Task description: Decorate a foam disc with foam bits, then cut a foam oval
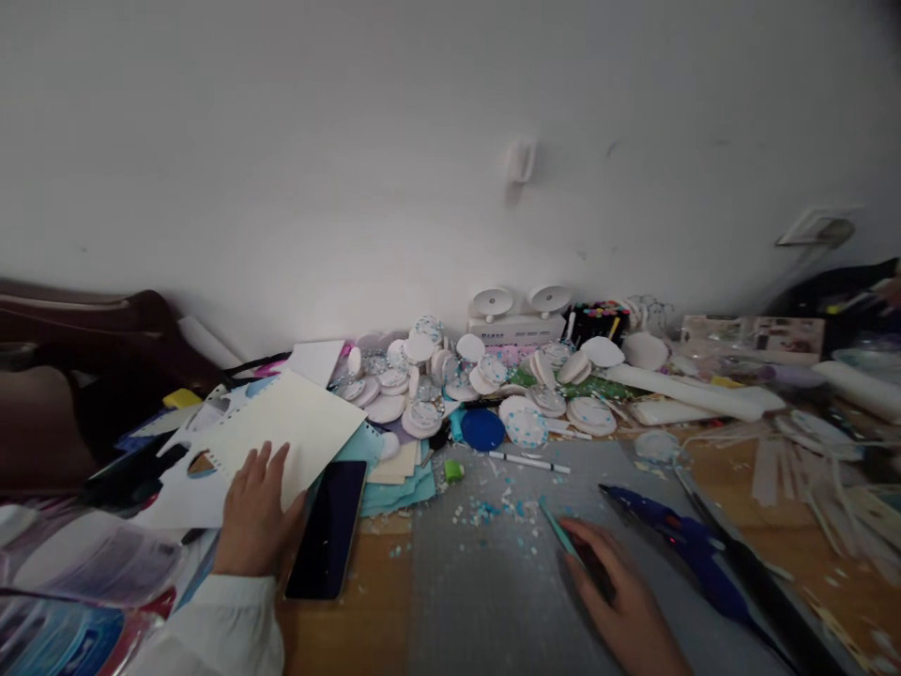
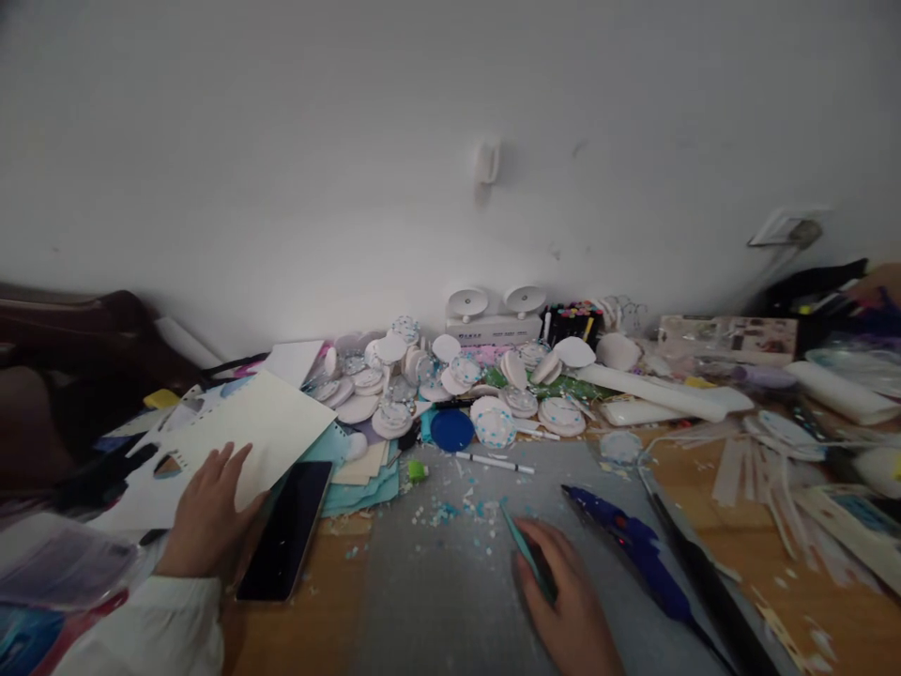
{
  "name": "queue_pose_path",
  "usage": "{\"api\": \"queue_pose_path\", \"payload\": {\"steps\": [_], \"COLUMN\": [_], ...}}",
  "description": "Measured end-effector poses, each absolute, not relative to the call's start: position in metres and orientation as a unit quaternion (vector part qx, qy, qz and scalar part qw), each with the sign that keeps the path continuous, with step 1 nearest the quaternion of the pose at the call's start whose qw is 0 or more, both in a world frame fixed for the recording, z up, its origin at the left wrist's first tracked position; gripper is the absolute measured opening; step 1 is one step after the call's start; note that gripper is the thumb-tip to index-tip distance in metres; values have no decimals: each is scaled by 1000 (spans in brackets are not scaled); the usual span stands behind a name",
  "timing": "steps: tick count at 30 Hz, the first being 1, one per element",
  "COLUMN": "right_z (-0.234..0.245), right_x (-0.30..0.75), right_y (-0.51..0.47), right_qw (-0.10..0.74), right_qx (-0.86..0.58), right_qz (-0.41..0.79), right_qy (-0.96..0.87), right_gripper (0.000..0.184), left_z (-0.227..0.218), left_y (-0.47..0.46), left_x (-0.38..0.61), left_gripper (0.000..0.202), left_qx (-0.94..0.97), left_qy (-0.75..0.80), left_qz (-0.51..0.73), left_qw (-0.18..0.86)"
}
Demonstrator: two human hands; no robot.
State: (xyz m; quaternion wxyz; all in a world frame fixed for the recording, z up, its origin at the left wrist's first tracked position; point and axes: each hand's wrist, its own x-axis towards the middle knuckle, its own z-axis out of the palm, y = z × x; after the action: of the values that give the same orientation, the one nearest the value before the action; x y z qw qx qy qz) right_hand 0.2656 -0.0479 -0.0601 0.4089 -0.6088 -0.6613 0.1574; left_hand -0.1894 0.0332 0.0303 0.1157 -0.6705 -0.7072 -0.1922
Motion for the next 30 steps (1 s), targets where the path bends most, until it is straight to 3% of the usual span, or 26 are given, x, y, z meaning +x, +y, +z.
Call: {"api": "queue_pose_path", "payload": {"steps": [6, 12, 18, 30], "right_z": [-65, -65, -66, -58], "right_x": [269, 270, 270, 268], "right_y": [-48, -48, -48, -47], "right_qw": [405, 400, 397, 405], "right_qx": [-607, -601, -598, -586], "right_qz": [160, 161, 162, 119], "right_qy": [-665, -673, -677, -692], "right_gripper": [28, 25, 25, 23], "left_z": [27, 62, 96, 63], "left_y": [29, 25, 68, 178], "left_x": [-194, -178, -132, -67], "left_gripper": [28, 36, 38, 30], "left_qx": [-667, -544, -579, -843], "left_qy": [-725, -781, -688, -462], "left_qz": [-159, -249, -354, -251], "left_qw": [70, 179, 256, 118]}}
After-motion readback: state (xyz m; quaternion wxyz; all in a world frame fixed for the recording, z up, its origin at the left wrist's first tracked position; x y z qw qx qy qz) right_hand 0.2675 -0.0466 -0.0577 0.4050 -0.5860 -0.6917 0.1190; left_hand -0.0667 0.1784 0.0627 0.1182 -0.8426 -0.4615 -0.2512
